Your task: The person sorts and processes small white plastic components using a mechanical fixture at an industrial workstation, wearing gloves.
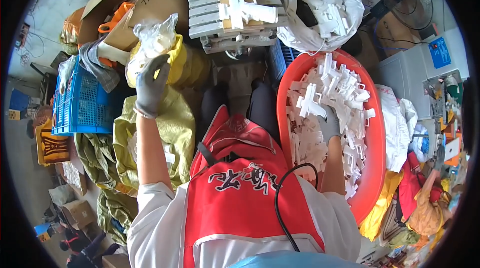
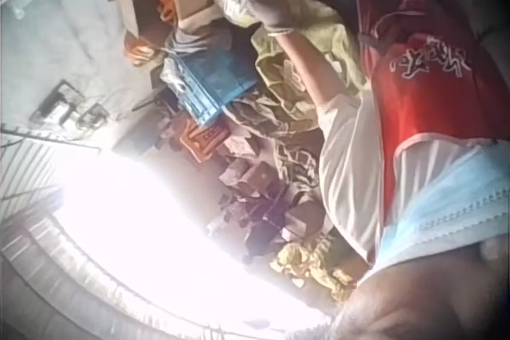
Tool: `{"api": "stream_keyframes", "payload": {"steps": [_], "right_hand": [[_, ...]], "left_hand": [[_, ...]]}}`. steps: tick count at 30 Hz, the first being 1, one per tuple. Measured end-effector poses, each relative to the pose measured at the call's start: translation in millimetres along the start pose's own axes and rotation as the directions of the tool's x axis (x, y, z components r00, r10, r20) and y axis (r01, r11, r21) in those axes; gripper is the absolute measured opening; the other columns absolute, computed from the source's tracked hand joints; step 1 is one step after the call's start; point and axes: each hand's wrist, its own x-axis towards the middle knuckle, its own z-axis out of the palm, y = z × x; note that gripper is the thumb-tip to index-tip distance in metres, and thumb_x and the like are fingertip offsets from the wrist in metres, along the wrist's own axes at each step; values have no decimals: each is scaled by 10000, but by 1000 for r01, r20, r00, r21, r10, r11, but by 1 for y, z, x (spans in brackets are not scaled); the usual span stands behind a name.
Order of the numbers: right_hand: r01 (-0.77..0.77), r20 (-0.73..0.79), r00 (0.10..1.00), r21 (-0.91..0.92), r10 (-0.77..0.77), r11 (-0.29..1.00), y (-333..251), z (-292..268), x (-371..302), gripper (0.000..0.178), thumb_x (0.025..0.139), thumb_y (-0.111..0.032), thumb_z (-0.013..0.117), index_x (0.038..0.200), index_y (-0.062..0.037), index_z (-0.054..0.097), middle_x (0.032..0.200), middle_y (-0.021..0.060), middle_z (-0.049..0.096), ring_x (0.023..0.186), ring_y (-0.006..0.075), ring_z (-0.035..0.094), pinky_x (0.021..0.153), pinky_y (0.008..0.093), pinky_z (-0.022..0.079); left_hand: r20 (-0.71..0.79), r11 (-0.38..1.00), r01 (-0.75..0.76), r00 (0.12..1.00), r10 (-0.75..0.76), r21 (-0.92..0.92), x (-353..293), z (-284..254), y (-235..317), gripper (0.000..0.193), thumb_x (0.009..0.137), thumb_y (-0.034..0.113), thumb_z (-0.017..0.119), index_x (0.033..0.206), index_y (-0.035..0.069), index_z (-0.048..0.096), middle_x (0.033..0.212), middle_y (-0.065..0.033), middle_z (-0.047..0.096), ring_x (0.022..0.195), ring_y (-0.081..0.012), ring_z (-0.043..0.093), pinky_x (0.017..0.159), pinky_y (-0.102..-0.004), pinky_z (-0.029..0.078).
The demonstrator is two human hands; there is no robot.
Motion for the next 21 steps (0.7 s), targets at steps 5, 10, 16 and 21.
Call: {"api": "stream_keyframes", "payload": {"steps": [5,10,16,21], "right_hand": [[64,-71,996,138,-54,988,-6,2,5,444,772,-19,606,1206,-68,523,1127,112,551,986,238,563,830,305,458],[-79,17,997,494,81,866,-23,-4,2,416,816,-17,581,1224,-61,516,1071,42,555,889,116,547,761,242,454],[-82,11,996,596,94,799,-42,-15,-1,416,845,-9,552,1253,-63,496,1010,25,574,794,84,539,708,212,447],[-52,-7,996,749,86,660,-69,-25,6,405,858,21,512,1259,-34,481,1082,45,562,817,88,543,721,217,451]], "left_hand": [[-14,987,-159,987,159,-14,55,24,37,246,821,98,613,1054,20,626,1003,-138,648,936,-262,625,834,-312,469],[97,952,-290,955,281,102,96,43,54,304,815,205,629,1075,50,609,1043,-163,620,992,-323,578,838,-383,462],[257,979,-201,945,203,-34,123,66,61,475,778,235,675,1204,83,531,1156,-180,567,1024,-322,580,848,-365,462],[317,972,-232,920,232,-39,142,70,53,424,750,204,696,1125,51,570,974,-162,648,828,-302,637,728,-357,498]]}}
